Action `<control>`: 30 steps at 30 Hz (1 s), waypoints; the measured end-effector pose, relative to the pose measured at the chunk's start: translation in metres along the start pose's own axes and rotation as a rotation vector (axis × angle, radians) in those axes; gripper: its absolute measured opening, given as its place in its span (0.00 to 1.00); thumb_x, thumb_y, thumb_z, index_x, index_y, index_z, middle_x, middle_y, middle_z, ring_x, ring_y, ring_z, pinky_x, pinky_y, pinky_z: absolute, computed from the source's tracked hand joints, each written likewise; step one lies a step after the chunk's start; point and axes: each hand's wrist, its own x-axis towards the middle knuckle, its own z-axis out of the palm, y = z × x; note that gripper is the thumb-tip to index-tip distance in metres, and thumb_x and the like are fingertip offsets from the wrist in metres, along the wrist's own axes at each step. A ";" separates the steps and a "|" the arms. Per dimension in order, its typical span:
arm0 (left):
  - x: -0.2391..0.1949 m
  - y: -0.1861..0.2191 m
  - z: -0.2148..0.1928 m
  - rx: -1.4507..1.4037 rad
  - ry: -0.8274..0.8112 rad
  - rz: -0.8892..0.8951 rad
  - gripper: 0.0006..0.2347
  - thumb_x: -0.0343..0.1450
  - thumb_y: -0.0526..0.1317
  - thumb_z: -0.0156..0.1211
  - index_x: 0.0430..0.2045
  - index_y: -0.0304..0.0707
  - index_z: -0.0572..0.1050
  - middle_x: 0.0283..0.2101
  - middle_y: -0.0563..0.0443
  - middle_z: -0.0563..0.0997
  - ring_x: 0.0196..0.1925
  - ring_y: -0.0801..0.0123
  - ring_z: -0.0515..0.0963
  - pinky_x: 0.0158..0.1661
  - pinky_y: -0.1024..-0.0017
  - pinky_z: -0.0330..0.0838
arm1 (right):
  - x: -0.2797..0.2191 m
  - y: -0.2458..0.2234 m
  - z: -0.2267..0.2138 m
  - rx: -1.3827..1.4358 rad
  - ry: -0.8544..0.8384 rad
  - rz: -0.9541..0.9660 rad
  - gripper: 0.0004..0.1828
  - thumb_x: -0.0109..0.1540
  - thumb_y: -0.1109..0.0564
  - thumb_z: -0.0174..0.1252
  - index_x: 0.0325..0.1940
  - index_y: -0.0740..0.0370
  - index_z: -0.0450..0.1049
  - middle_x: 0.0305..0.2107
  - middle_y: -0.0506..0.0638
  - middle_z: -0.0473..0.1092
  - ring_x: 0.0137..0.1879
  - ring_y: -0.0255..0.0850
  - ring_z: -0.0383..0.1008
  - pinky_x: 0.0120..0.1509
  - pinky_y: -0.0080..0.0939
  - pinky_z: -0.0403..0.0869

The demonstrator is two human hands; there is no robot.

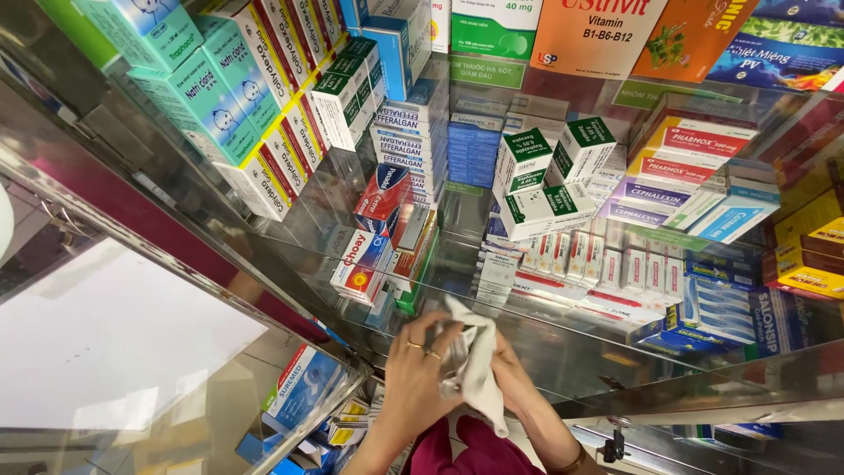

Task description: Cleaning and organizing various medication boxes within a glass display cabinet in a pharmacy.

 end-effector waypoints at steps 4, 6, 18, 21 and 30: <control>-0.003 -0.009 0.003 0.057 0.082 -0.006 0.32 0.52 0.44 0.78 0.53 0.42 0.75 0.61 0.43 0.69 0.60 0.47 0.69 0.57 0.52 0.63 | -0.017 -0.060 0.071 -0.503 -0.201 -0.299 0.41 0.56 0.70 0.57 0.72 0.58 0.55 0.59 0.50 0.66 0.64 0.35 0.68 0.62 0.37 0.71; -0.009 -0.015 0.010 0.091 0.054 0.057 0.31 0.56 0.44 0.76 0.57 0.44 0.75 0.63 0.45 0.69 0.65 0.49 0.69 0.63 0.52 0.61 | -0.014 -0.047 0.056 -0.344 -0.122 -0.181 0.40 0.55 0.72 0.60 0.70 0.56 0.58 0.52 0.48 0.71 0.56 0.35 0.75 0.57 0.36 0.77; -0.010 -0.012 0.014 0.254 0.125 0.005 0.26 0.61 0.42 0.68 0.54 0.34 0.72 0.61 0.45 0.72 0.66 0.51 0.70 0.70 0.46 0.53 | -0.020 -0.045 0.070 -0.675 -0.041 -0.297 0.44 0.54 0.69 0.64 0.73 0.59 0.57 0.61 0.50 0.66 0.64 0.39 0.68 0.63 0.39 0.73; -0.011 -0.009 0.020 0.260 0.077 0.080 0.27 0.59 0.40 0.66 0.53 0.29 0.71 0.58 0.43 0.73 0.63 0.50 0.70 0.68 0.43 0.51 | -0.025 -0.052 0.078 -0.737 0.042 -0.282 0.42 0.53 0.68 0.64 0.71 0.60 0.61 0.57 0.52 0.71 0.60 0.39 0.71 0.61 0.36 0.73; -0.009 0.007 0.024 0.055 0.139 0.045 0.29 0.60 0.49 0.73 0.53 0.39 0.68 0.58 0.44 0.70 0.61 0.48 0.70 0.67 0.41 0.51 | -0.013 -0.030 0.037 -0.761 0.130 -0.507 0.20 0.58 0.68 0.58 0.55 0.67 0.73 0.38 0.48 0.77 0.45 0.31 0.74 0.49 0.33 0.75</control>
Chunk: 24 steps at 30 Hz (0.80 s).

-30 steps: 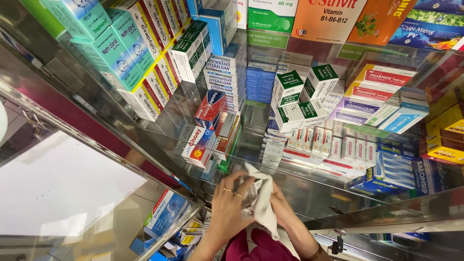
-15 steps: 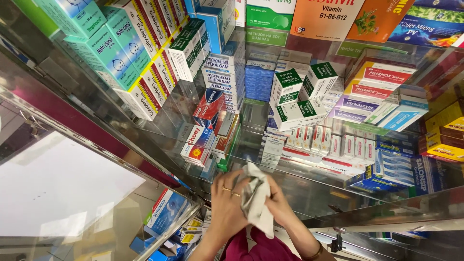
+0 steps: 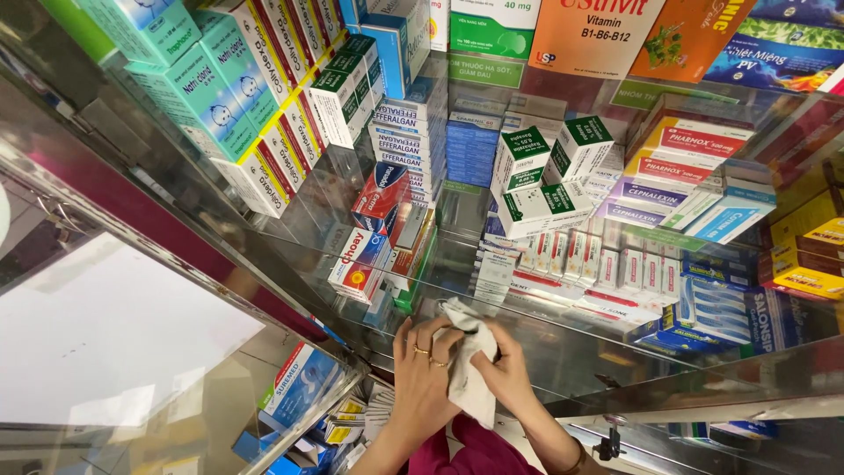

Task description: Cleaning and organizing various medication boxes within a glass display cabinet in a pharmacy.

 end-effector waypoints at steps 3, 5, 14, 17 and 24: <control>0.008 0.004 -0.009 0.009 0.022 0.024 0.31 0.58 0.50 0.74 0.53 0.41 0.69 0.59 0.44 0.70 0.61 0.49 0.70 0.66 0.42 0.53 | -0.008 0.023 0.002 0.141 -0.024 0.226 0.15 0.66 0.64 0.49 0.54 0.67 0.78 0.35 0.50 0.79 0.39 0.31 0.76 0.41 0.33 0.75; 0.008 0.004 -0.009 0.009 0.023 0.014 0.31 0.57 0.50 0.75 0.52 0.41 0.70 0.59 0.45 0.70 0.61 0.50 0.70 0.65 0.42 0.53 | -0.010 0.028 0.005 0.305 -0.009 0.325 0.14 0.69 0.62 0.49 0.53 0.68 0.77 0.34 0.50 0.78 0.37 0.32 0.76 0.40 0.34 0.76; -0.006 -0.008 0.001 0.058 0.098 -0.004 0.28 0.58 0.46 0.74 0.52 0.40 0.71 0.61 0.46 0.71 0.63 0.52 0.70 0.66 0.45 0.54 | -0.009 0.015 0.006 0.555 -0.038 0.519 0.14 0.67 0.60 0.52 0.55 0.64 0.77 0.37 0.50 0.79 0.38 0.34 0.79 0.41 0.37 0.80; -0.004 -0.009 -0.002 0.072 0.137 -0.006 0.28 0.59 0.43 0.74 0.52 0.40 0.70 0.60 0.46 0.71 0.63 0.52 0.71 0.67 0.47 0.55 | -0.011 0.020 0.005 0.570 -0.066 0.527 0.14 0.67 0.59 0.54 0.55 0.66 0.77 0.38 0.50 0.79 0.39 0.33 0.79 0.42 0.36 0.79; 0.014 -0.005 -0.036 -0.449 -0.018 -0.156 0.24 0.57 0.30 0.70 0.50 0.34 0.75 0.58 0.41 0.76 0.58 0.52 0.79 0.55 0.62 0.74 | -0.009 0.028 -0.006 0.599 -0.037 0.467 0.12 0.67 0.61 0.56 0.52 0.68 0.78 0.34 0.51 0.80 0.34 0.36 0.81 0.37 0.38 0.80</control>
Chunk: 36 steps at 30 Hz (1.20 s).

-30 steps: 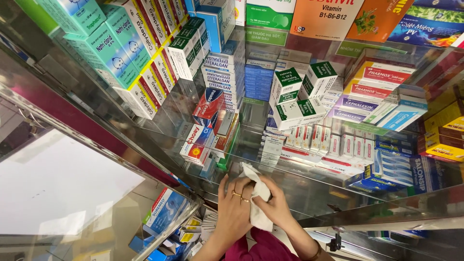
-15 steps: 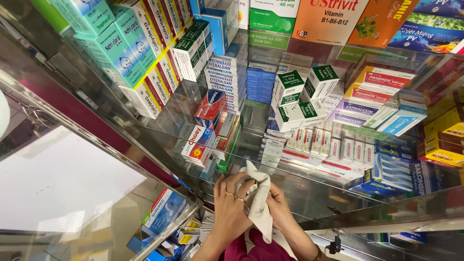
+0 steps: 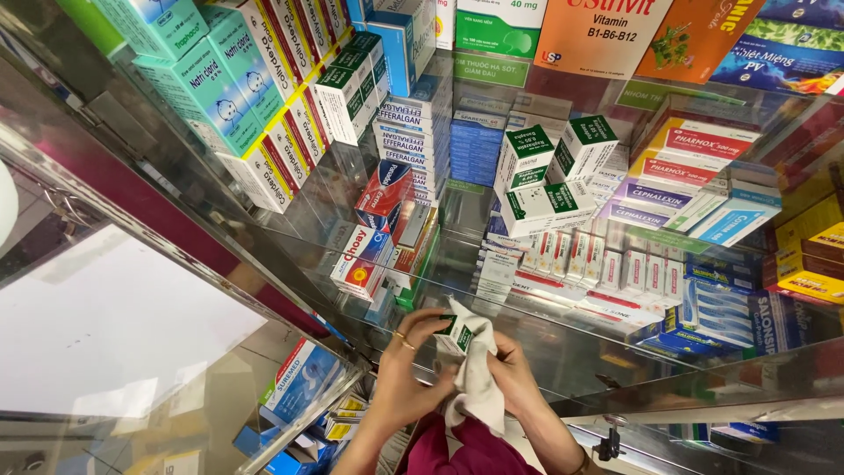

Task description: Cleaning and organizing various medication boxes within a glass display cabinet in a pharmacy.

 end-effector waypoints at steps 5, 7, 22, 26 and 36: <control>-0.008 -0.021 0.010 -0.098 0.110 -0.280 0.18 0.62 0.35 0.72 0.45 0.35 0.79 0.42 0.45 0.85 0.34 0.68 0.86 0.32 0.75 0.80 | -0.001 0.004 -0.002 -0.235 0.000 -0.097 0.15 0.62 0.69 0.60 0.52 0.69 0.80 0.37 0.52 0.81 0.38 0.34 0.80 0.40 0.35 0.79; -0.005 -0.015 0.011 0.043 0.136 -0.303 0.21 0.58 0.38 0.79 0.43 0.35 0.79 0.31 0.47 0.86 0.27 0.72 0.85 0.27 0.77 0.77 | -0.001 0.004 -0.001 -0.292 -0.033 -0.139 0.14 0.62 0.71 0.61 0.52 0.70 0.80 0.37 0.53 0.81 0.39 0.34 0.80 0.41 0.35 0.78; 0.049 0.055 -0.075 0.482 0.723 0.528 0.21 0.68 0.31 0.72 0.52 0.32 0.68 0.53 0.39 0.78 0.52 0.53 0.82 0.54 0.64 0.79 | 0.027 0.006 -0.027 0.113 0.023 -0.077 0.17 0.67 0.63 0.53 0.60 0.67 0.72 0.44 0.55 0.78 0.45 0.40 0.81 0.48 0.43 0.81; 0.114 0.065 -0.088 0.682 0.689 0.387 0.18 0.71 0.30 0.73 0.53 0.34 0.73 0.52 0.42 0.76 0.45 0.55 0.81 0.47 0.65 0.77 | 0.025 -0.005 -0.017 0.081 0.017 -0.108 0.19 0.67 0.62 0.53 0.63 0.65 0.71 0.45 0.56 0.78 0.45 0.42 0.82 0.48 0.45 0.82; 0.181 0.061 -0.092 0.795 0.534 0.319 0.15 0.70 0.26 0.68 0.46 0.28 0.69 0.57 0.34 0.69 0.43 0.44 0.80 0.39 0.58 0.77 | 0.028 -0.003 -0.021 0.060 0.034 -0.115 0.19 0.67 0.62 0.52 0.63 0.63 0.70 0.47 0.55 0.78 0.47 0.42 0.82 0.49 0.45 0.83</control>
